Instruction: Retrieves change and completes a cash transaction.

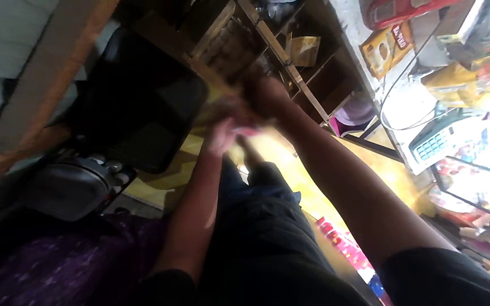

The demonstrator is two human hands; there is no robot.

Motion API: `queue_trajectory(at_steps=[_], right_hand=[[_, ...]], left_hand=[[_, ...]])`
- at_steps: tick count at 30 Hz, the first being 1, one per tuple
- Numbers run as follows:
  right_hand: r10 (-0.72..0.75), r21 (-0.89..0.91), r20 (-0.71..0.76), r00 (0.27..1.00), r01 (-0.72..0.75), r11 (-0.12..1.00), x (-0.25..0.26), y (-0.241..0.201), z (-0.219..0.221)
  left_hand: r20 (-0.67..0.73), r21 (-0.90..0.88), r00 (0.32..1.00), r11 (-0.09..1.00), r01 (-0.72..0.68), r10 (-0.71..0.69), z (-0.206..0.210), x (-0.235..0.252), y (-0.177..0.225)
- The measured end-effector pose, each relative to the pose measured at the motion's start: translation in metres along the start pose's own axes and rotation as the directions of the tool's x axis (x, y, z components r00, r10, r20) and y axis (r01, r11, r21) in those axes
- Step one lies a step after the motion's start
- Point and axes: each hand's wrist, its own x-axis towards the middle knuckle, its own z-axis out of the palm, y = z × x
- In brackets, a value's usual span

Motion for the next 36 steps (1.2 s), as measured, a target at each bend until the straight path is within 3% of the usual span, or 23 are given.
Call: queue_trajectory(at_steps=[4,6,7,8,10,11,12,14,16,19,21,25,30,33,36], right_hand=[[-0.056,0.155,-0.067,0.996,0.066,0.986,-0.008,0.011,-0.006],[-0.065,0.412,-0.19,0.98,0.14,0.901,-0.024,0.019,-0.012],[-0.09,0.541,-0.266,0.96,0.226,0.81,-0.032,0.027,-0.013],[-0.112,0.665,-0.345,0.932,0.327,0.671,-0.036,0.037,-0.01],[-0.076,0.85,-0.393,0.917,0.393,0.349,-0.04,0.051,-0.003],[-0.048,0.889,-0.383,0.923,0.382,0.251,-0.043,0.054,0.0],[-0.025,0.904,-0.367,0.93,0.363,0.226,-0.044,0.055,0.001],[0.01,0.905,-0.323,0.946,0.306,0.295,-0.04,0.052,0.003],[0.029,0.849,-0.295,0.955,0.248,0.467,-0.033,0.043,-0.001],[0.046,0.497,-0.286,0.957,0.107,0.861,-0.024,0.021,-0.012],[0.111,0.273,-0.221,0.969,-0.048,0.961,-0.023,0.007,-0.019],[0.2,0.115,-0.13,0.971,-0.186,0.976,-0.02,0.003,-0.022],[0.187,0.048,-0.103,0.977,-0.183,0.982,-0.026,0.013,-0.02],[0.261,-0.018,-0.043,0.964,-0.262,0.965,-0.034,0.001,-0.024],[0.303,-0.023,-0.093,0.948,-0.306,0.952,-0.035,-0.006,-0.023]], left_hand=[[0.029,0.009,1.0,1.0,0.005,-0.005,-0.002,0.0,0.0],[0.056,-0.008,0.998,1.0,0.001,0.0,-0.005,0.002,-0.001],[0.063,-0.018,0.998,1.0,-0.002,0.003,-0.007,0.002,-0.001],[0.075,-0.033,0.997,0.999,-0.003,0.005,-0.008,0.002,-0.002],[0.113,-0.041,0.994,0.999,-0.005,0.009,-0.01,0.004,-0.002],[0.123,-0.031,0.992,1.0,-0.004,0.008,-0.011,0.003,-0.003],[0.123,-0.027,0.992,1.0,-0.003,0.007,-0.01,0.004,-0.003],[0.121,-0.023,0.993,1.0,-0.009,0.012,-0.01,0.005,-0.002],[0.106,-0.017,0.994,1.0,-0.007,0.009,-0.008,0.005,-0.001],[0.089,-0.007,0.996,1.0,0.004,-0.003,-0.005,0.002,0.001],[0.073,0.007,0.997,1.0,0.011,-0.012,-0.005,0.001,0.0],[0.071,0.012,0.997,1.0,0.017,-0.018,-0.001,0.001,0.003],[0.035,0.037,0.999,0.999,0.022,-0.024,0.002,0.0,0.005],[0.011,0.029,0.999,0.999,0.03,-0.03,0.004,0.0,0.005],[0.014,0.027,1.0,0.999,0.02,-0.02,0.003,0.001,0.006]])
